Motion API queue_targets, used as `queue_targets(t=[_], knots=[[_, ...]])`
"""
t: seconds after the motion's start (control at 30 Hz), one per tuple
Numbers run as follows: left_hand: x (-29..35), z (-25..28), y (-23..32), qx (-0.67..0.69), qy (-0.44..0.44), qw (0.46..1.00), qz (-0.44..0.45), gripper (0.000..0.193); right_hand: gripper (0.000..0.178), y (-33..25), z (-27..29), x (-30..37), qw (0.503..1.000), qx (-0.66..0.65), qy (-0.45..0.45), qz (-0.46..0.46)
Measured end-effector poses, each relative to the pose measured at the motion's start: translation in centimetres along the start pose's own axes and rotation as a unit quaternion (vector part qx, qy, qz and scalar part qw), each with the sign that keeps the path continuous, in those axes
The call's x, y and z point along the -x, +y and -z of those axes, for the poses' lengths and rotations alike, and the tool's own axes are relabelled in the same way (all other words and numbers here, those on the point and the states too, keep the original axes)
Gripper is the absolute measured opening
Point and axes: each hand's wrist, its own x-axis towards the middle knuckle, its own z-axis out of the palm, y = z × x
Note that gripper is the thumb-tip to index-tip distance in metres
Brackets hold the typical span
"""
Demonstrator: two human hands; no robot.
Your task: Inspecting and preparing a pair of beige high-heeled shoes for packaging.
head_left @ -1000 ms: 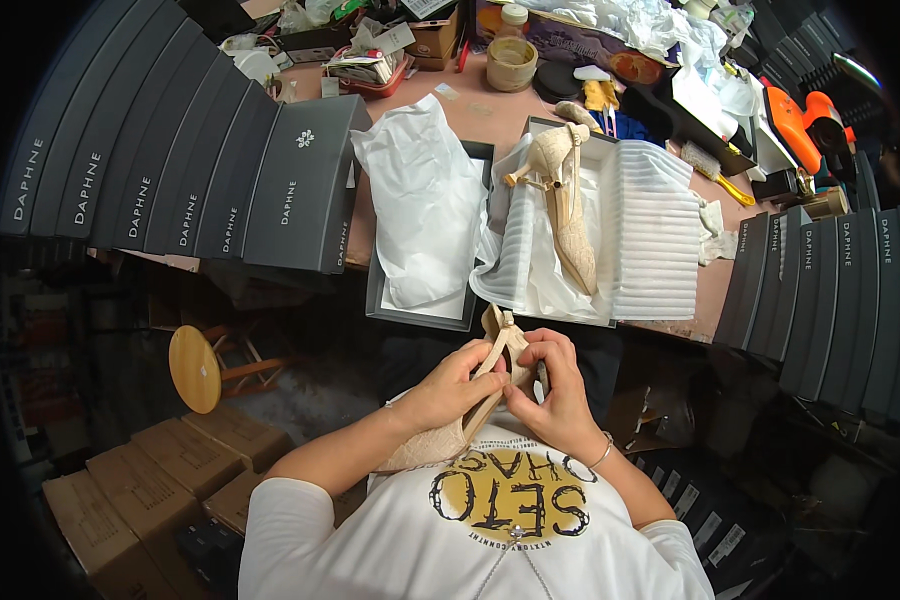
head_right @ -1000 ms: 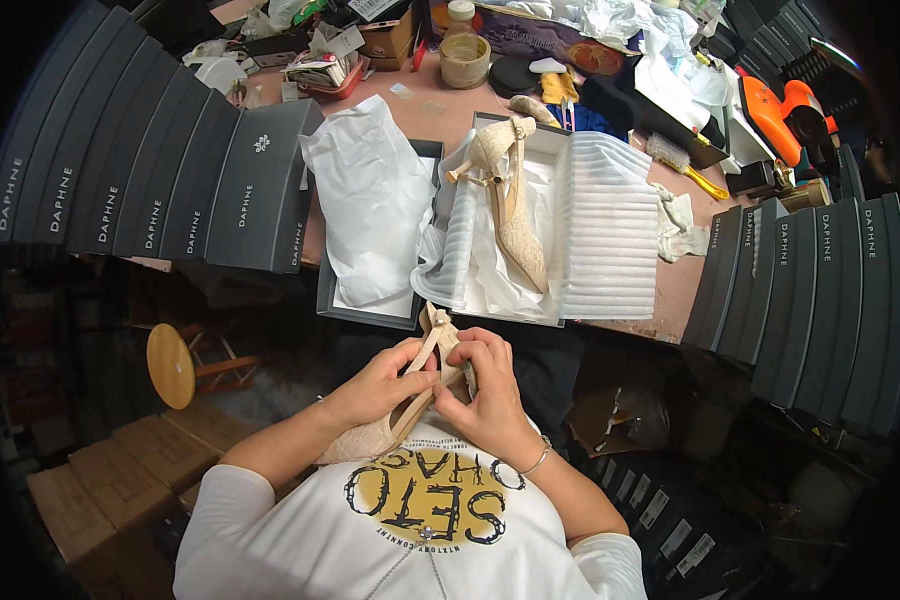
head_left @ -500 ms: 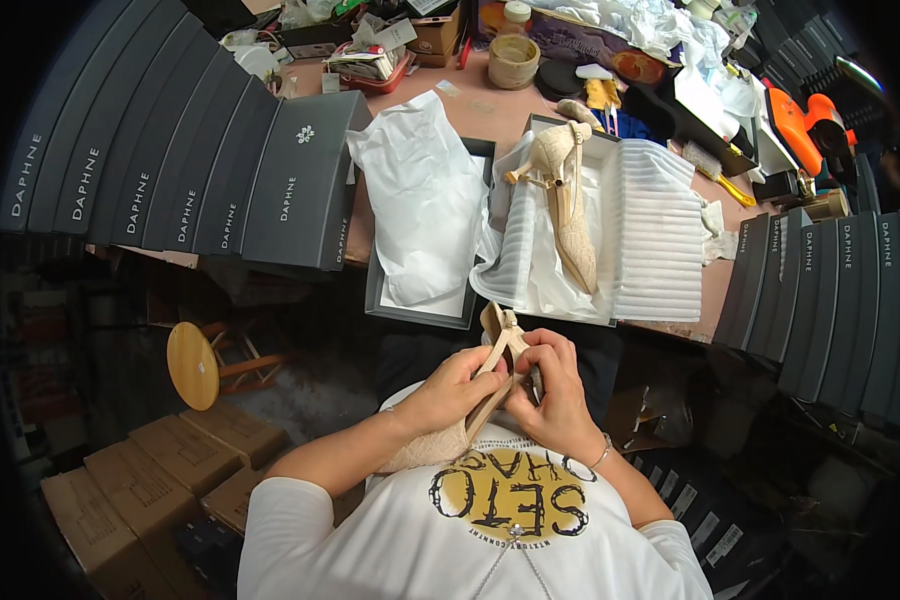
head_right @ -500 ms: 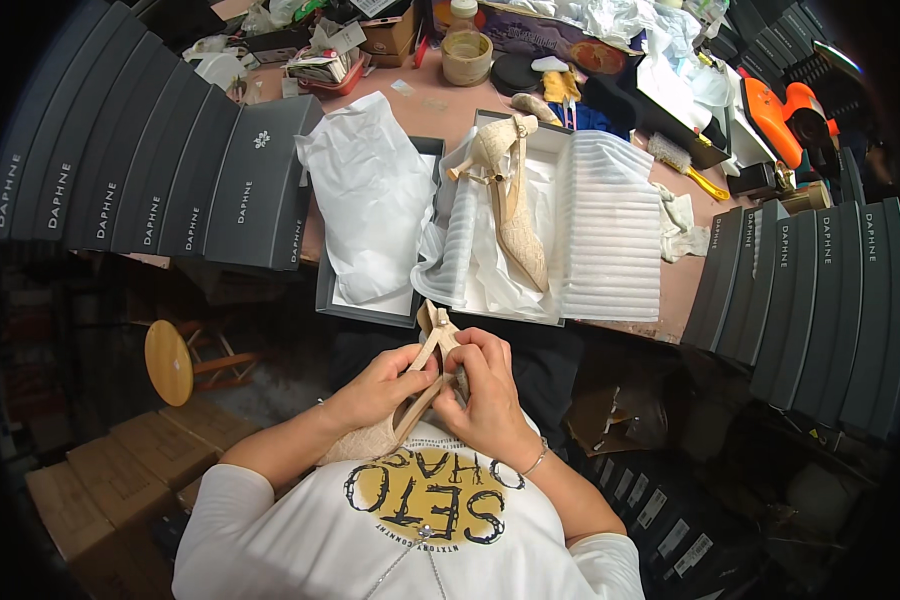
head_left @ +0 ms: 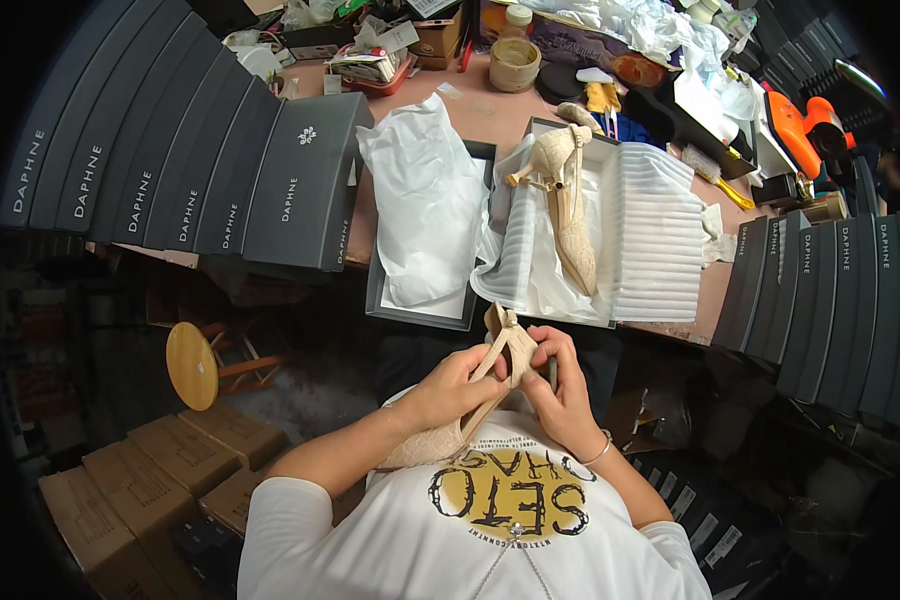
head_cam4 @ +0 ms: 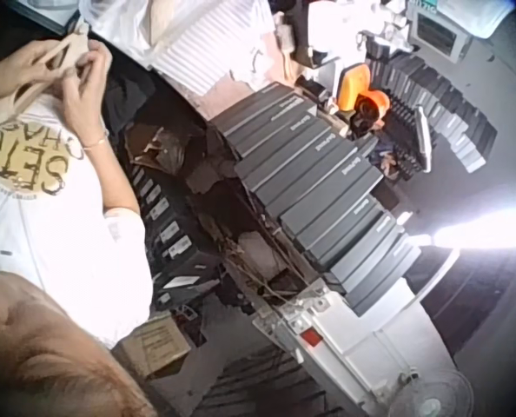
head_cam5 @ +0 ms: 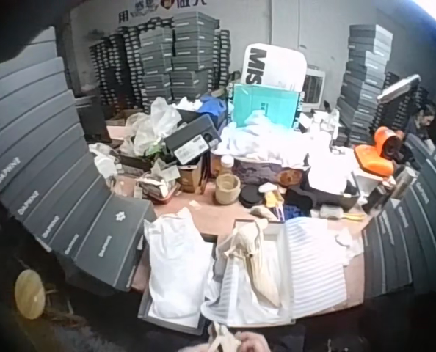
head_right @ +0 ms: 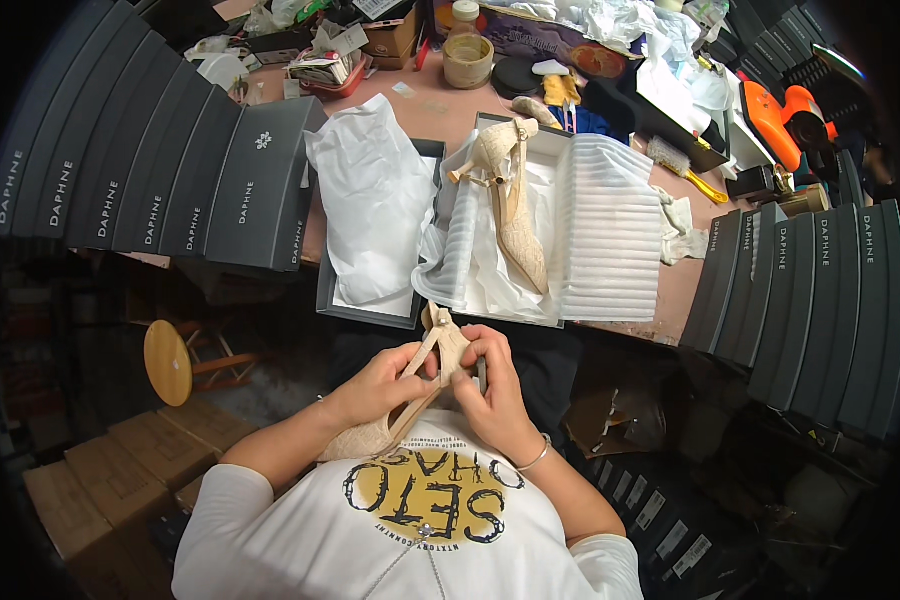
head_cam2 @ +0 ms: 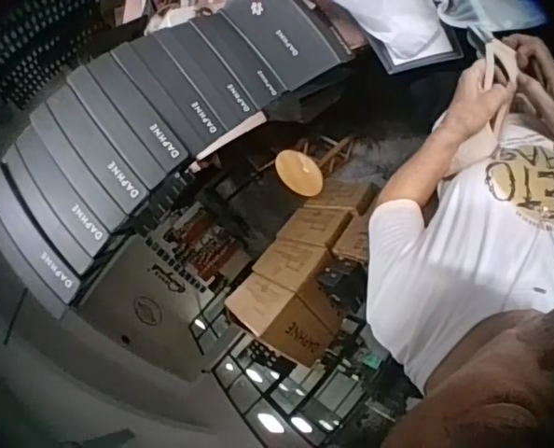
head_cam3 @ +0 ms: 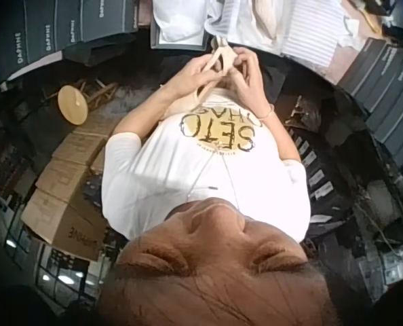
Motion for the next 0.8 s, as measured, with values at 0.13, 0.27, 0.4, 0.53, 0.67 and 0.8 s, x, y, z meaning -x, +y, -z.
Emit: queue_targets(t=[0.13, 0.27, 0.4, 0.53, 0.67, 0.8], knots=[[0.0, 0.2, 0.3, 0.004, -0.007, 1.0, 0.005, 0.018, 0.023, 0.4, -0.3, -0.4, 1.0, -0.008, -0.004, 0.01], [-0.1, 0.3, 0.0, -0.002, -0.001, 1.0, 0.003, 0.018, 0.023, 0.1, -0.4, -0.6, 1.0, 0.005, -0.008, 0.015], [-0.3, 0.4, -0.6, -0.012, 0.003, 1.0, 0.002, 0.018, 0.021, -0.2, -0.6, -0.7, 1.0, 0.006, -0.004, 0.016], [-0.5, 0.6, -0.9, -0.044, -0.007, 0.999, 0.003, 0.018, 0.02, -0.2, -0.7, -0.6, 1.0, 0.005, -0.006, 0.019], [-0.3, 0.4, -0.7, -0.017, 0.001, 1.0, 0.003, 0.018, 0.02, -0.4, -0.7, -0.7, 1.0, 0.003, -0.007, 0.021], [-0.4, 0.3, -0.8, 0.001, 0.012, 1.0, 0.009, 0.019, 0.019, -0.4, -0.7, -0.8, 1.0, 0.004, -0.008, 0.02]])
